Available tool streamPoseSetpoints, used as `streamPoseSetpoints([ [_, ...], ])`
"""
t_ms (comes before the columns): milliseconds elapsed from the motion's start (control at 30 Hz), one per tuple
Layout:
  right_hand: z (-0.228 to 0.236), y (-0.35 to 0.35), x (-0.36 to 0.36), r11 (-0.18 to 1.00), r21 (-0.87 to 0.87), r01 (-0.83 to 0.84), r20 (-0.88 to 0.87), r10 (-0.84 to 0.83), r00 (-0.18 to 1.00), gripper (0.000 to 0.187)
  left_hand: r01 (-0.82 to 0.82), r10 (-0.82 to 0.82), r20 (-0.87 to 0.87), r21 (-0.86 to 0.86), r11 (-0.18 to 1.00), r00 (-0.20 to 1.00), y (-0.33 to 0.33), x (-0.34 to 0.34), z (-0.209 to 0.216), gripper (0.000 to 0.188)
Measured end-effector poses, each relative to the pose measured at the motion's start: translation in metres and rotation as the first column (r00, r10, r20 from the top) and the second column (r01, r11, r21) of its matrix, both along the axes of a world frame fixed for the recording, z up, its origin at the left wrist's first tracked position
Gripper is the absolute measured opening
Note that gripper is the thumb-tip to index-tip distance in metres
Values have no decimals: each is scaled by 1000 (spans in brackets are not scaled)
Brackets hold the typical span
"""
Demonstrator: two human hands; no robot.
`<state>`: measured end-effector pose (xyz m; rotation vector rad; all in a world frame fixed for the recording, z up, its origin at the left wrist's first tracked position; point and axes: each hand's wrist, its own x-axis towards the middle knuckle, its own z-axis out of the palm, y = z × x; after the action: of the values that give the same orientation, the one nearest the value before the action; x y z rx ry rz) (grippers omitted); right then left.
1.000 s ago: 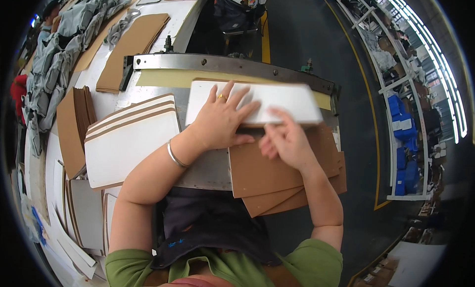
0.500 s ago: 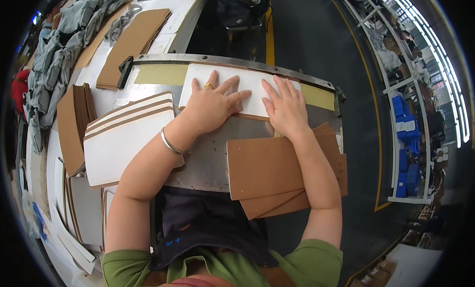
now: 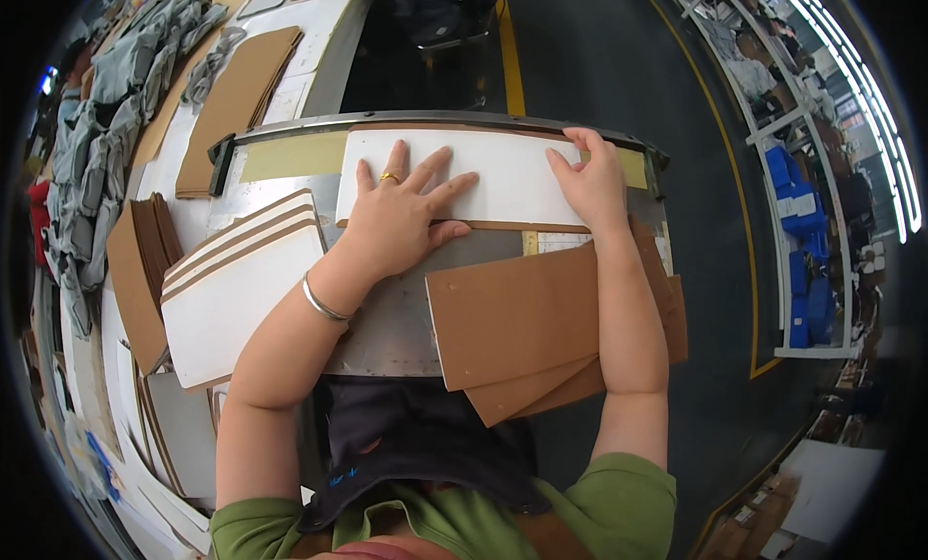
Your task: Aligning and stacking rectangular material components at a workshop table for further processing.
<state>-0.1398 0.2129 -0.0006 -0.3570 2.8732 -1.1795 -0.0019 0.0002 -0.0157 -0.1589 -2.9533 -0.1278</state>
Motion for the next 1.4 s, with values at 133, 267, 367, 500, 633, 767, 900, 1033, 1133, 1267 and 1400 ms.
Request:
streamPoseSetpoints([
  [133, -10, 3, -3, 936, -350, -28, 152, 86, 985, 40, 17, -17, 0, 3, 1000, 1000, -3, -1, 1, 59],
  [267, -24, -14, 17, 876, 401, -268, -445, 441, 779, 45, -16, 16, 13, 8, 1000, 1000, 1, -6, 7, 58],
  [367, -27, -20, 24, 775, 559, -295, -321, 531, 784, 52, -24, 24, 4, -1, 1000, 1000, 2, -10, 10, 58],
  [500, -26, -22, 26, 766, 584, -269, -322, 522, 790, 49, -26, 26, 31, -7, 1000, 999, 1, -10, 10, 59],
  [633, -26, -15, 23, 790, 578, -204, -356, 469, 808, 47, -2, 3, -57, 9, 1000, 998, 6, -9, 0, 59],
  [767, -30, -15, 24, 797, 581, -166, -428, 473, 770, 42, -14, 14, -77, 3, 1000, 997, 9, -9, 1, 58],
  [900, -30, -20, 22, 852, 493, -175, -476, 433, 765, 38, -1, 1, -95, -8, 1000, 996, 4, -13, 0, 58],
  [1033, -26, -18, 23, 856, 484, -184, -457, 426, 780, 37, -12, 11, -50, -21, 1000, 999, 6, -14, 1, 60],
  [1133, -24, -18, 22, 858, 479, -185, -476, 431, 767, 37, -11, 10, -56, -17, 1000, 998, 5, -12, 3, 60],
  [1267, -26, -22, 23, 845, 500, -192, -476, 453, 754, 36, -20, 18, -54, -30, 999, 998, 1, -8, 3, 58],
  [1400, -13, -29, 5, 833, 416, -365, -392, 526, 755, 34, 38, -37, 23, -19, 999, 999, 4, -3, 8, 57],
])
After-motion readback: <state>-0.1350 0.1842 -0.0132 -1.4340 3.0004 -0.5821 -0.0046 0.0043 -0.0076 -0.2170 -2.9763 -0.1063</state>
